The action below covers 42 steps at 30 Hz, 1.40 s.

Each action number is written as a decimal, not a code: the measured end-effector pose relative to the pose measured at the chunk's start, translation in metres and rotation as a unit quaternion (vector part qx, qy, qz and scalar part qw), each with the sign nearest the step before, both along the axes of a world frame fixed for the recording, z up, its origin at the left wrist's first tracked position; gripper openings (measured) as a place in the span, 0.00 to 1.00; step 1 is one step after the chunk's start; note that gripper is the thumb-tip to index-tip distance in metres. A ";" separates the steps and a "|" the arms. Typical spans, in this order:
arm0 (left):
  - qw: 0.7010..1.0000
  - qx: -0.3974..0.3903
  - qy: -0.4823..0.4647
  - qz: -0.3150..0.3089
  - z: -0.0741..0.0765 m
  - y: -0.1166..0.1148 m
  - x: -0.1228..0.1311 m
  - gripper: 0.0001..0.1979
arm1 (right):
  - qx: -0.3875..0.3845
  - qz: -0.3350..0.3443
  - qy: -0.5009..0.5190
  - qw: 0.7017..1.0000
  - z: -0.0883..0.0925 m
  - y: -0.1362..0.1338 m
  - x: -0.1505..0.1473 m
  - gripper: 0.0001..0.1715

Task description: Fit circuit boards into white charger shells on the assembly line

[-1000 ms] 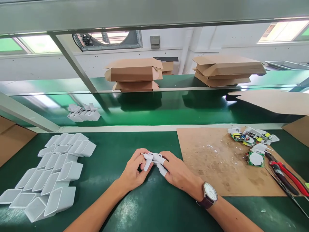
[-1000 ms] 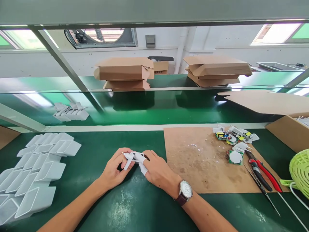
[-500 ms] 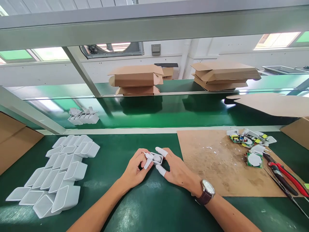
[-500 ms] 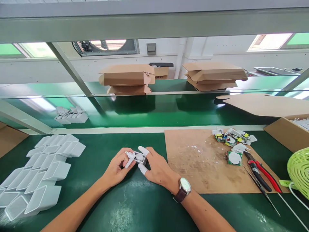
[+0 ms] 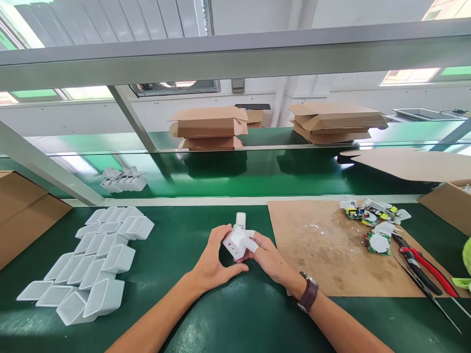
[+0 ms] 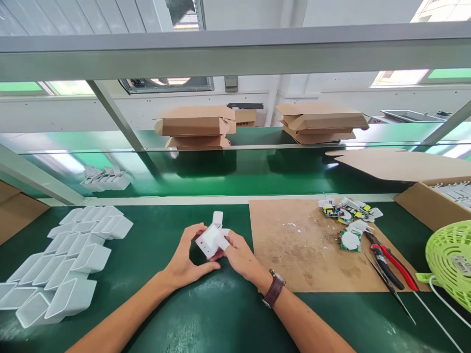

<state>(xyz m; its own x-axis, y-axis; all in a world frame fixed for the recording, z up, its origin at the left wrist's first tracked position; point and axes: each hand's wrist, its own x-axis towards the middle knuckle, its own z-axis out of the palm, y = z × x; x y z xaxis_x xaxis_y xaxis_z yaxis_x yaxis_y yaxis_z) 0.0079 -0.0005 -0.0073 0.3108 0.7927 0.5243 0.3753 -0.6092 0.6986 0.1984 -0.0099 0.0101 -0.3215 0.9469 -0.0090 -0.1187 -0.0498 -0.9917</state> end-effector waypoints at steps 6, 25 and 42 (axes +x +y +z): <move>0.988 0.152 0.003 0.035 0.002 -0.008 0.011 0.37 | -0.132 0.040 0.112 0.984 0.011 -0.005 -0.008 0.22; 0.988 -0.062 0.023 0.143 0.001 0.026 0.005 0.32 | 0.434 -0.124 -0.243 0.858 0.009 -0.015 0.012 0.15; 0.991 -0.120 0.039 0.043 0.022 0.053 0.050 0.37 | 0.585 -0.018 -0.322 0.745 -0.002 -0.024 0.008 0.10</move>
<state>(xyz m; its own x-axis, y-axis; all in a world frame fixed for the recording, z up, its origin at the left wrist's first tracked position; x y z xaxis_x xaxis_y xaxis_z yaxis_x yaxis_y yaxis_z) 0.0576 0.0520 0.0144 0.2687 0.9171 0.2944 0.4774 -0.3923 0.7863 0.2067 -0.0335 0.0079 -0.5809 0.4366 0.6870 0.4196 0.8838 -0.2068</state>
